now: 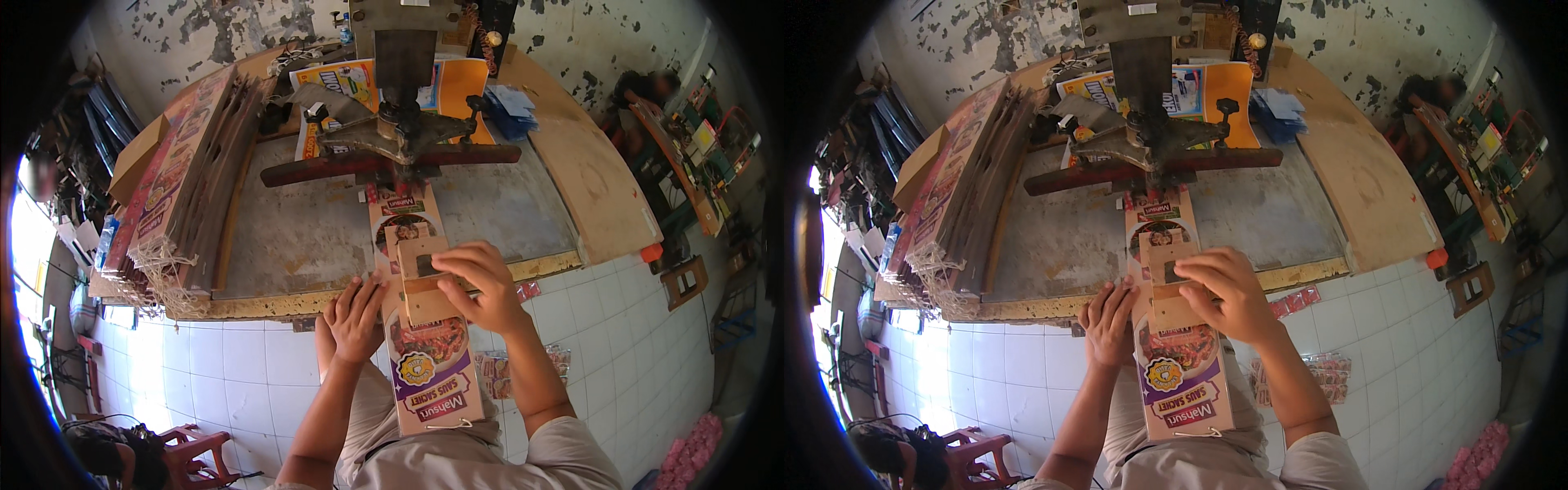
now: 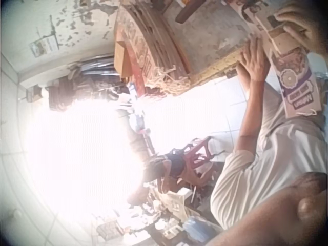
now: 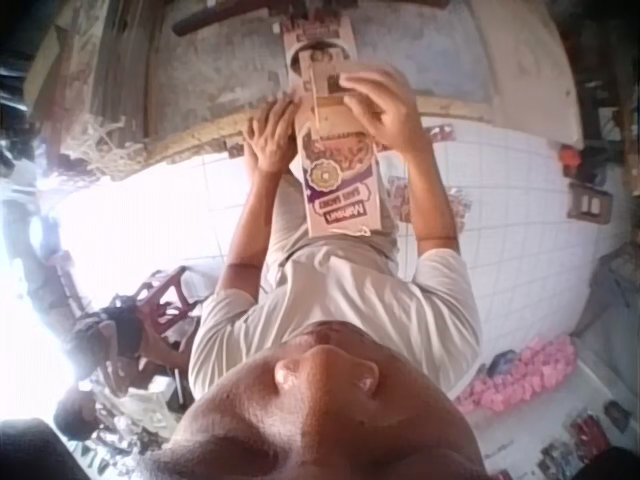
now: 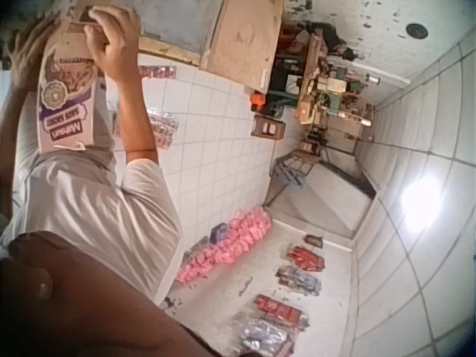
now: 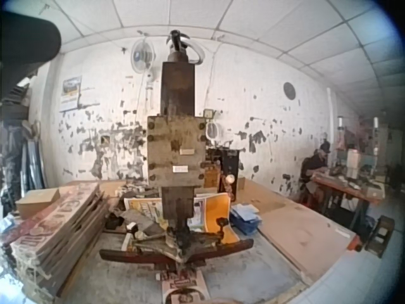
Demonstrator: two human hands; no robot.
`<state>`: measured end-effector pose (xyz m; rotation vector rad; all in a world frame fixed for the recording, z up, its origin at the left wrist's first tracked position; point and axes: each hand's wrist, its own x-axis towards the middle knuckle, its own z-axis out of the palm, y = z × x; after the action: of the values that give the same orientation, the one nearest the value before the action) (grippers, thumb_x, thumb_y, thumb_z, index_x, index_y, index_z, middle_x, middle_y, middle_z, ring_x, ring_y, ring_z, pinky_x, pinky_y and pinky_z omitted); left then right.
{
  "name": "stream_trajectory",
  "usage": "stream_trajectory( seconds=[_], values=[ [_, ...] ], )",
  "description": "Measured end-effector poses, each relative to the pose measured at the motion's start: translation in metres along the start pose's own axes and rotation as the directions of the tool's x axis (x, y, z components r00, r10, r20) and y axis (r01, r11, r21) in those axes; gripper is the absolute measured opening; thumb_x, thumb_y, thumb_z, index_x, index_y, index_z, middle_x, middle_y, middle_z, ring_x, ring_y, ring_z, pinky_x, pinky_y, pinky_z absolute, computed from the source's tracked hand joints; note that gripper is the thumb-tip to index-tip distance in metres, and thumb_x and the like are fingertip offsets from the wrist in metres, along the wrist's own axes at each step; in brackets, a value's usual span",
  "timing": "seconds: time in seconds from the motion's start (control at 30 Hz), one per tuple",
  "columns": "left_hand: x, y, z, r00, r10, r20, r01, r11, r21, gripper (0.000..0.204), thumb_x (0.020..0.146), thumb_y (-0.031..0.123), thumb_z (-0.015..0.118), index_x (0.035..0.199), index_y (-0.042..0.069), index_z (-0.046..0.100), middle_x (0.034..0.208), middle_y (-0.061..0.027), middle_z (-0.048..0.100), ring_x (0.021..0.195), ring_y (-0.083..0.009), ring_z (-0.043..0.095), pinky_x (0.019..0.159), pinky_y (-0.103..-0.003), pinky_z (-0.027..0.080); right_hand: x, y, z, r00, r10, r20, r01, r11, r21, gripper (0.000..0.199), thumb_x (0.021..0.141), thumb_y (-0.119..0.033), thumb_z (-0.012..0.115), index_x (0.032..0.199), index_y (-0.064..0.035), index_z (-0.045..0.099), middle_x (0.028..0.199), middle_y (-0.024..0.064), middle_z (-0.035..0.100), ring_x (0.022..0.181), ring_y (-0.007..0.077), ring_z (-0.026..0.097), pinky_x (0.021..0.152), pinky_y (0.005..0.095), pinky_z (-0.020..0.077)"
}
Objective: The person places a strip of cardboard product packaging into a jig and applies a stamp to several sections of it using a handheld wooden block.
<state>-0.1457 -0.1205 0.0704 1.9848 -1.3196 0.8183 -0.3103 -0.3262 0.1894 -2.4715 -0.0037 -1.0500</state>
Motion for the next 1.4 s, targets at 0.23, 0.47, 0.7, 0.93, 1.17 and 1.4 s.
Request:
stream_trajectory(
  seconds=[0.23, 0.47, 0.7, 0.93, 1.17, 1.4],
  values=[
    [0.004, 0.002, -0.011, 0.997, -0.018, 0.073, 0.018, 1.0, 0.009, 0.047, 0.093, 0.016, 0.073, 0.14, 0.023, 0.079, 0.152, 0.0047, 0.074, 0.14, -0.0206, 0.062, 0.114, -0.04, 0.034, -0.03, -0.029, 0.0, 0.986, 0.027, 0.165, -0.017, 0.998, -0.057, 0.047, 0.092, -0.026, 0.092, 0.133, -0.0093, 0.077, 0.144, 0.0055, 0.071, 0.135, 0.0308, 0.064, 0.109, 0.0475, 0.0527],
    [0.009, 0.01, -0.023, 0.974, -0.108, 0.198, 0.131, 0.986, -0.108, 0.054, 0.094, 0.006, 0.07, 0.146, 0.023, 0.074, 0.15, 0.0025, 0.073, 0.144, -0.0303, 0.059, 0.118, -0.047, 0.039, -0.028, -0.034, -0.006, 0.97, 0.086, 0.226, -0.089, 0.996, 0.006, 0.049, 0.09, -0.015, 0.091, 0.136, -0.0073, 0.076, 0.147, 0.0076, 0.07, 0.132, 0.0339, 0.066, 0.11, 0.0488, 0.0563],
    [0.012, 0.011, -0.016, 0.99, -0.098, 0.103, 0.106, 0.991, -0.077, 0.046, 0.093, 0.011, 0.069, 0.138, 0.021, 0.079, 0.146, 0.0069, 0.076, 0.138, -0.023, 0.061, 0.111, -0.041, 0.033, -0.028, -0.024, -0.003, 0.976, 0.062, 0.211, -0.08, 0.994, 0.078, 0.054, 0.085, -0.01, 0.094, 0.136, -0.0065, 0.077, 0.146, 0.0087, 0.072, 0.133, 0.0332, 0.068, 0.11, 0.0478, 0.0568],
    [0.014, 0.011, -0.016, 0.991, -0.102, 0.092, 0.11, 0.99, -0.088, 0.048, 0.093, 0.011, 0.069, 0.139, 0.021, 0.077, 0.148, 0.0083, 0.075, 0.138, -0.0224, 0.061, 0.111, -0.04, 0.033, -0.018, -0.014, 0.007, 0.979, 0.076, 0.189, -0.092, 0.993, 0.079, 0.049, 0.091, -0.012, 0.089, 0.138, -0.0061, 0.075, 0.146, 0.0095, 0.069, 0.134, 0.0344, 0.067, 0.112, 0.0475, 0.0568],
    [0.012, 0.012, -0.018, 0.989, -0.087, 0.118, 0.1, 0.989, -0.109, 0.055, 0.091, 0.008, 0.071, 0.145, 0.018, 0.073, 0.154, 0.002, 0.071, 0.141, -0.0312, 0.058, 0.116, -0.046, 0.036, 0.028, 0.03, 0.033, 0.982, 0.082, 0.168, -0.103, 0.987, 0.12, 0.043, 0.097, -0.015, 0.086, 0.136, -0.003, 0.074, 0.146, 0.0127, 0.07, 0.133, 0.0365, 0.066, 0.112, 0.0471, 0.0566],
    [0.014, 0.012, -0.018, 0.99, -0.09, 0.107, 0.103, 0.987, -0.125, 0.054, 0.091, 0.008, 0.071, 0.143, 0.017, 0.073, 0.151, 0.0019, 0.073, 0.139, -0.0307, 0.059, 0.115, -0.045, 0.037, 0.056, 0.066, 0.053, 0.983, 0.113, 0.143, -0.123, 0.991, 0.062, 0.043, 0.099, -0.018, 0.085, 0.139, -0.0043, 0.074, 0.146, 0.014, 0.07, 0.134, 0.0372, 0.067, 0.111, 0.0462, 0.0566]
  ],
)
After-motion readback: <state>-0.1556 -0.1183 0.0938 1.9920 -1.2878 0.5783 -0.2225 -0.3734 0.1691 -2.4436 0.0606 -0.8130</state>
